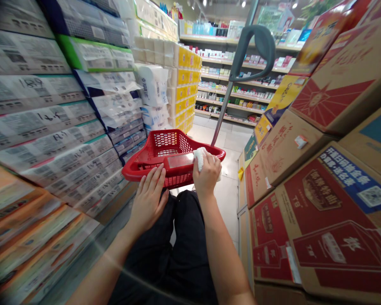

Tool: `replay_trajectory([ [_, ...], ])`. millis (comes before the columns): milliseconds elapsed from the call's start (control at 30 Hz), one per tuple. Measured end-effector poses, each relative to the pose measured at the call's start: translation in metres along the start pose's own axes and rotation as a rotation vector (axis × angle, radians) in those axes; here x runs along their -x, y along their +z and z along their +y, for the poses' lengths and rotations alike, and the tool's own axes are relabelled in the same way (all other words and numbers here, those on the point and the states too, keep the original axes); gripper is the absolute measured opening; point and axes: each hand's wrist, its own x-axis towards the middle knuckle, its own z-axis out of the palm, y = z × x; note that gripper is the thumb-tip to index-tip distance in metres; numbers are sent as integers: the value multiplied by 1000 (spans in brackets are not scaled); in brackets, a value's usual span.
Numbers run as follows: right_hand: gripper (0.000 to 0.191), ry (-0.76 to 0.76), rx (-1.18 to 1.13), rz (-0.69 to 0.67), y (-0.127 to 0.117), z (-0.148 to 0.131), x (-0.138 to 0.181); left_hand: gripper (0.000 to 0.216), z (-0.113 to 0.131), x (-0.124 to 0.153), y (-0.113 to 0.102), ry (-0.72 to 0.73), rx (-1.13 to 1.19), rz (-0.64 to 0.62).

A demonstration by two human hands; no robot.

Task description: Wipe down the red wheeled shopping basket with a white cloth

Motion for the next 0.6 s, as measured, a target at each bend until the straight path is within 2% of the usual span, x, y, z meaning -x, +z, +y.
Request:
replay_trajectory([
  [167,32,-166,-66,-143,2,-65,20,64,-3,3,4,24,8,37],
  [267,31,-209,-93,-196,4,-78,25,64,-4,4,4,46,7,48],
  [333,30,-224,-93,-190,4,-68,20,63,-3,3,3,29,-1,32],
  [433,31,-191,-61,-146,3,-33,8,62,0,0,0,3,-11,0],
  [533,32,-70,-7,-100,0,1,-5,62,2,-1,-1,2,-14,-16],
  [600,33,13,24,-80,-1,11,-11,62,2,-1,-1,1,-13,-15],
])
